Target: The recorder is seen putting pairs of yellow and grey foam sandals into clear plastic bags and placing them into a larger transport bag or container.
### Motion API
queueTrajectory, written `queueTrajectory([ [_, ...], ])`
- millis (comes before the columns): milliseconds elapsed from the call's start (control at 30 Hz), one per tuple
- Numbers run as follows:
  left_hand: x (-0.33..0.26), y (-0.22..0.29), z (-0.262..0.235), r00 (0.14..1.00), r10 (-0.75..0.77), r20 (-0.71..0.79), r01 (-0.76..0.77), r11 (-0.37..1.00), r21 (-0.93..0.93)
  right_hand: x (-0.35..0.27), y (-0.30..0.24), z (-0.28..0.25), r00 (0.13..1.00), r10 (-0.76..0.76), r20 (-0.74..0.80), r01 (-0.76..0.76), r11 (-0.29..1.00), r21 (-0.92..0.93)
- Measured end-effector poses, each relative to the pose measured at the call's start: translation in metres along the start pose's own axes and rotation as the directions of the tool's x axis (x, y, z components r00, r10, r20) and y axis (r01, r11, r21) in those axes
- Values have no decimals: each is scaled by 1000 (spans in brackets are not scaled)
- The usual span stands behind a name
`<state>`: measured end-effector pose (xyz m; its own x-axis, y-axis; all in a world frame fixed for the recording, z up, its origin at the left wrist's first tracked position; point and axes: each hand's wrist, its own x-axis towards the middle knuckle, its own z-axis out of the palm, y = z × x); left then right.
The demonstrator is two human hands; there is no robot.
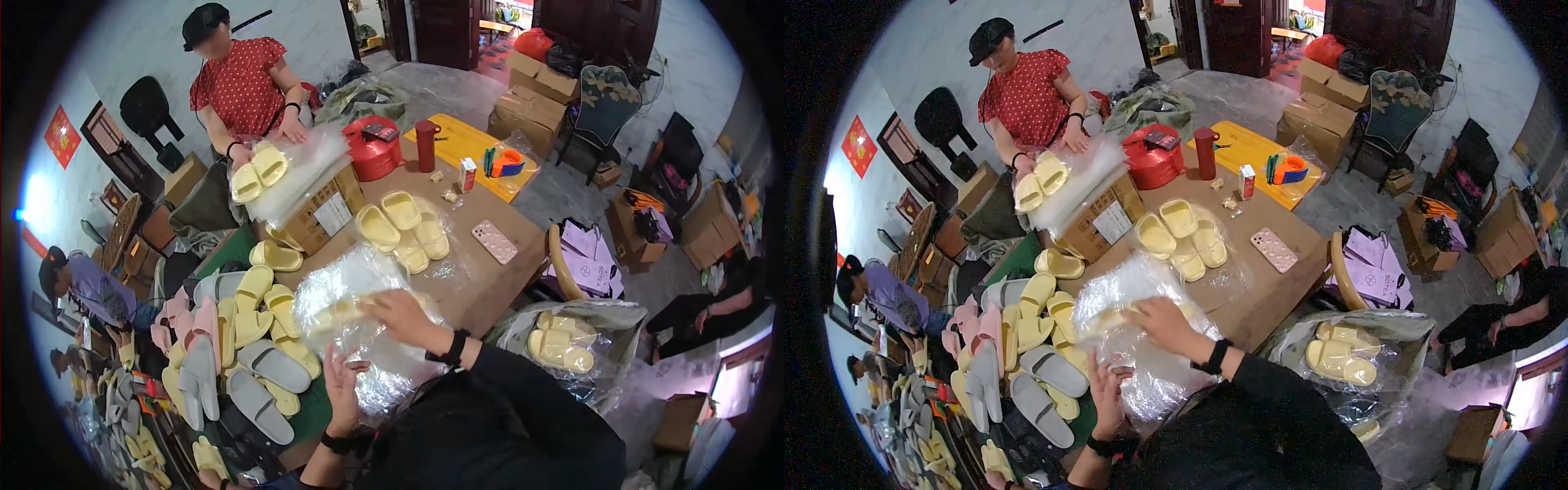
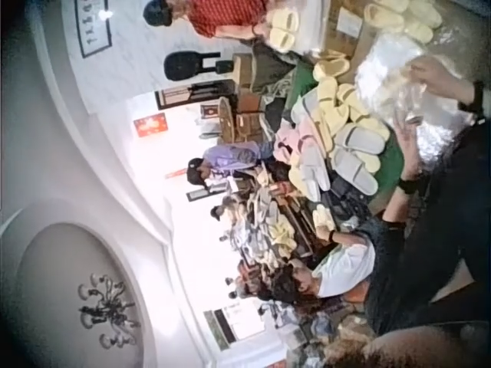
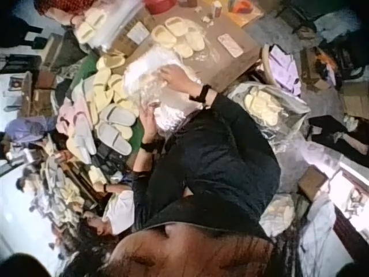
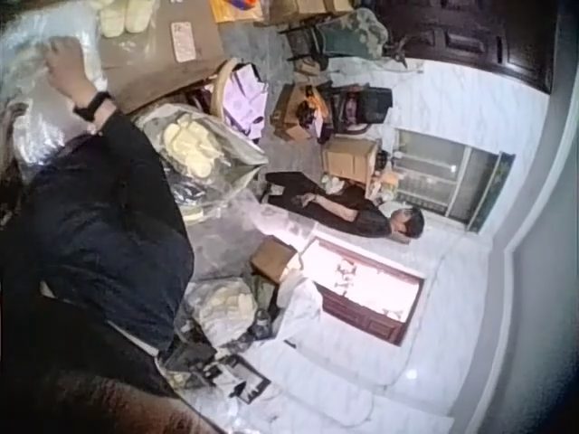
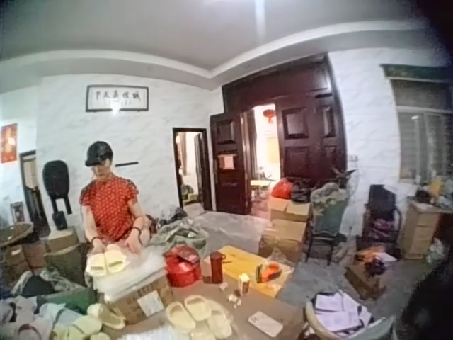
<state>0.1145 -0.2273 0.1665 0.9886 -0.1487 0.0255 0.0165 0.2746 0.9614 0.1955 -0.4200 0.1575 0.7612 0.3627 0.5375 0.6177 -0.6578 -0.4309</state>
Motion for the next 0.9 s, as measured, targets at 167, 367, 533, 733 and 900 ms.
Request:
queueTrajectory([
  [167,3,-39,-35,985,-76,-152,116,955,272,68,10,-52,936,-72,-344,64,997,-34],
  [367,-11,-73,-64,986,-156,-56,155,751,642,113,63,-50,888,-313,-336,183,913,-365],
  [533,-10,-91,-77,971,-208,-121,239,768,594,63,148,-6,998,42,-54,-60,912,-406],
  [733,-35,-123,-141,925,-44,-379,230,857,462,10,110,47,969,234,82,-209,949,-234],
  [900,-35,-120,-203,365,-64,-929,299,953,52,-32,23,91,972,131,198,-156,981,118],
])
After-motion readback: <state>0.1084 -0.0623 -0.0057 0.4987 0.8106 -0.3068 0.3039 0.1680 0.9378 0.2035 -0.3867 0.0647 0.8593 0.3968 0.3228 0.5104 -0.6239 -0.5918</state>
